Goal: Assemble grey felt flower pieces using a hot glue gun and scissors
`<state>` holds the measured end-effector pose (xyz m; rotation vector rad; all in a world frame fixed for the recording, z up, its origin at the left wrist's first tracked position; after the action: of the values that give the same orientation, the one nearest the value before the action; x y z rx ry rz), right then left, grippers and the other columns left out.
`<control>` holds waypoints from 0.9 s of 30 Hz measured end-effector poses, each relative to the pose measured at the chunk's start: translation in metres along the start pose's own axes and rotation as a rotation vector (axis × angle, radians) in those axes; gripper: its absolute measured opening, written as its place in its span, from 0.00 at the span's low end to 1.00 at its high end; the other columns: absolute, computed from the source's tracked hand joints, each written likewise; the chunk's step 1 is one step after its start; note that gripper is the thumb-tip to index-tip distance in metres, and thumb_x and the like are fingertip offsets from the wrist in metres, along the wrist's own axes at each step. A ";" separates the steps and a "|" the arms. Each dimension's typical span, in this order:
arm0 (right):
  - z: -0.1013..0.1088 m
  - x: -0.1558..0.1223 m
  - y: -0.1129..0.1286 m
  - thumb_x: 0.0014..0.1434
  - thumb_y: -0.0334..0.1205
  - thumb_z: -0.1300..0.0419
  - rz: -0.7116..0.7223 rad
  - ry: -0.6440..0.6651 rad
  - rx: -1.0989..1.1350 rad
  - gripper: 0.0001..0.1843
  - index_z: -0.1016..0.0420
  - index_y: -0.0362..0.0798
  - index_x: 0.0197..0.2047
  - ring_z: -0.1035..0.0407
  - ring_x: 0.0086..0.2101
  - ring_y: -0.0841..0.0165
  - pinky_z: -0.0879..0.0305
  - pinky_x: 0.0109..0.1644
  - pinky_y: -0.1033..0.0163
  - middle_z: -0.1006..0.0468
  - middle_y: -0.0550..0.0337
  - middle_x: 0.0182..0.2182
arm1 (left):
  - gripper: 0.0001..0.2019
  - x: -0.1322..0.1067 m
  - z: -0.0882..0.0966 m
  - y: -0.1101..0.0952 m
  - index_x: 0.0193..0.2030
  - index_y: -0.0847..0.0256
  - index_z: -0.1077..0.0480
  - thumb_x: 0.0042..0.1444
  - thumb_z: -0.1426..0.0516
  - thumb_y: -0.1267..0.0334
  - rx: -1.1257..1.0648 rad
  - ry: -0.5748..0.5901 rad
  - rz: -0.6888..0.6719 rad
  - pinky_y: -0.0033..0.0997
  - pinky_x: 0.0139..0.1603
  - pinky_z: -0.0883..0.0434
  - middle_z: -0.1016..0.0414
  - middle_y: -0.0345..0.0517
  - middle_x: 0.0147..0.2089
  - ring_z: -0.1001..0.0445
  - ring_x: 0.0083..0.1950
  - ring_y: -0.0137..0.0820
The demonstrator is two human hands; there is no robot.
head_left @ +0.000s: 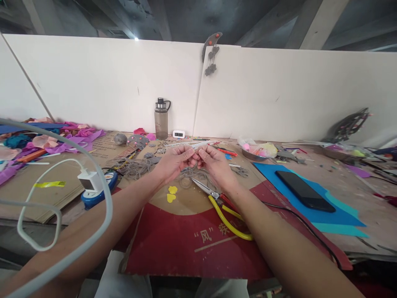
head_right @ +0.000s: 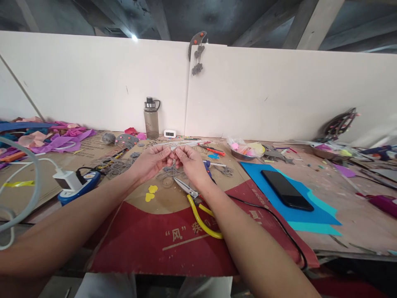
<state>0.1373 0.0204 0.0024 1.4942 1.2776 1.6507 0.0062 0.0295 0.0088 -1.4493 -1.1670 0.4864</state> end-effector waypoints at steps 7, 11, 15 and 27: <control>0.004 -0.002 0.005 0.56 0.42 0.41 0.130 -0.100 -0.250 0.07 0.35 0.50 0.35 0.39 0.26 0.74 0.40 0.32 0.65 0.33 0.66 0.28 | 0.13 0.002 0.008 -0.002 0.27 0.65 0.28 0.49 0.37 0.56 0.310 -0.149 -0.071 0.25 0.30 0.34 0.29 0.40 0.24 0.33 0.26 0.23; 0.003 -0.002 0.005 0.56 0.39 0.41 0.197 -0.070 -0.385 0.05 0.34 0.50 0.35 0.37 0.29 0.72 0.39 0.34 0.65 0.31 0.64 0.29 | 0.11 0.001 0.010 -0.004 0.30 0.65 0.28 0.47 0.37 0.57 0.435 -0.183 -0.089 0.26 0.30 0.34 0.29 0.39 0.24 0.34 0.26 0.24; 0.002 -0.005 0.009 0.57 0.39 0.42 0.227 -0.076 -0.490 0.04 0.34 0.49 0.34 0.37 0.28 0.71 0.40 0.33 0.64 0.29 0.63 0.29 | 0.11 0.000 0.012 0.000 0.35 0.63 0.29 0.48 0.37 0.59 0.498 -0.204 -0.134 0.27 0.32 0.33 0.27 0.41 0.32 0.32 0.29 0.24; 0.006 -0.003 0.007 0.54 0.40 0.40 0.106 -0.035 -0.454 0.05 0.34 0.49 0.32 0.37 0.25 0.71 0.40 0.32 0.63 0.32 0.66 0.23 | 0.10 -0.008 0.007 -0.014 0.36 0.61 0.30 0.48 0.37 0.62 0.797 -0.284 -0.313 0.28 0.36 0.33 0.26 0.41 0.34 0.30 0.32 0.26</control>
<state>0.1446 0.0168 0.0072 1.3172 0.7446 1.8215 -0.0086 0.0242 0.0176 -0.5144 -1.1954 0.8339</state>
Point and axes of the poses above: each hand's wrist, its own x-axis towards the middle knuckle, its own z-axis out of the back of the hand, y = z × x, the point moved 3 cm from there along x, towards the middle knuckle
